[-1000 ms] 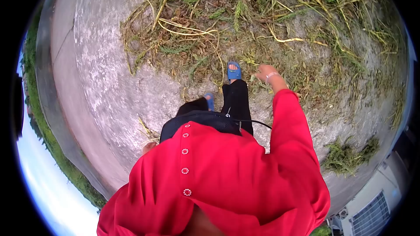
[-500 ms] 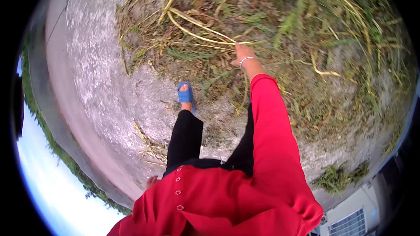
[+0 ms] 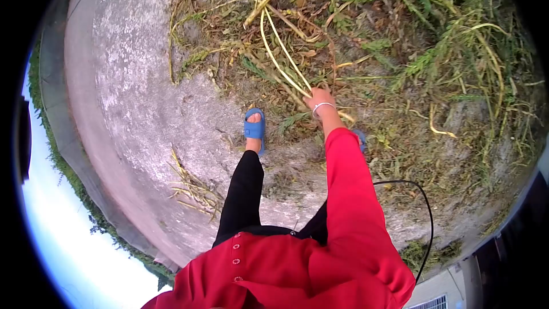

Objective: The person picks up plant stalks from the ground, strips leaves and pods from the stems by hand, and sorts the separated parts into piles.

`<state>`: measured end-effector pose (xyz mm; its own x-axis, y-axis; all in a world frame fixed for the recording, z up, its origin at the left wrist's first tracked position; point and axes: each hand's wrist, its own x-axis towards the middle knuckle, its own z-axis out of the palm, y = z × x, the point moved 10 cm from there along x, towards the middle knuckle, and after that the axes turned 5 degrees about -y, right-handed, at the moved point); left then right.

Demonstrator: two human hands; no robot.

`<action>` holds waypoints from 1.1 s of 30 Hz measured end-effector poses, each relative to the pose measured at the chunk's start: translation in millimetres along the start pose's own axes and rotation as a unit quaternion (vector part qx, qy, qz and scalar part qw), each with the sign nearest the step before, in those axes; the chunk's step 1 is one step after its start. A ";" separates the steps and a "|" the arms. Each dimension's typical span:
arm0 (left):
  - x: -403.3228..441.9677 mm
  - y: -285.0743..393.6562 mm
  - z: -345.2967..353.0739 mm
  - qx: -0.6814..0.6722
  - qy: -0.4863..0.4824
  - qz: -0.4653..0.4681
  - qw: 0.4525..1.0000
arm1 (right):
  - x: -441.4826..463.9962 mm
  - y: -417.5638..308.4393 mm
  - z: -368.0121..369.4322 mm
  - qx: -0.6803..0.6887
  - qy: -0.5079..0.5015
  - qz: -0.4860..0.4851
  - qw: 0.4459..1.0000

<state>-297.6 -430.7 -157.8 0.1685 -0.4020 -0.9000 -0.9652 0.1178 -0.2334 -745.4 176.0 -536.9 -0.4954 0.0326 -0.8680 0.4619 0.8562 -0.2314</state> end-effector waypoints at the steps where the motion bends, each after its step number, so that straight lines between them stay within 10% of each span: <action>1: -5.3 27.1 7.5 0.002 -0.006 0.015 1.000 | -19.7 -0.1 -7.6 0.010 -0.010 -0.011 1.000; 9: 37.6 163.4 -0.5 0.158 -0.038 0.185 0.969 | -247.2 30.2 -164.3 0.040 0.201 -0.073 0.976; 13: 31.9 309.8 30.5 0.455 0.022 0.530 0.715 | -365.6 48.5 -229.8 0.122 0.358 -0.050 0.924; 14: -0.7 356.3 32.5 0.300 -0.021 0.425 0.854 | -406.2 17.4 -258.0 0.159 0.391 -0.073 0.904; 20: -125.2 528.6 68.2 0.282 -0.047 0.632 0.720 | -510.2 -37.4 -318.5 0.228 0.475 -0.024 0.850; 27: -263.5 563.2 127.7 0.283 -0.144 0.707 0.632 | -556.4 -76.4 -348.3 0.201 0.486 0.002 0.850; 33: -394.1 499.2 198.3 0.256 -0.192 0.832 0.453 | -533.7 -86.6 -306.7 0.322 0.455 0.006 0.830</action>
<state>-806.3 -33.3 7.4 -0.5893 0.8069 0.0393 0.3375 0.2016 0.9195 -746.7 242.5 81.1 -0.7036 0.6657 -0.2486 0.6231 0.4097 -0.6663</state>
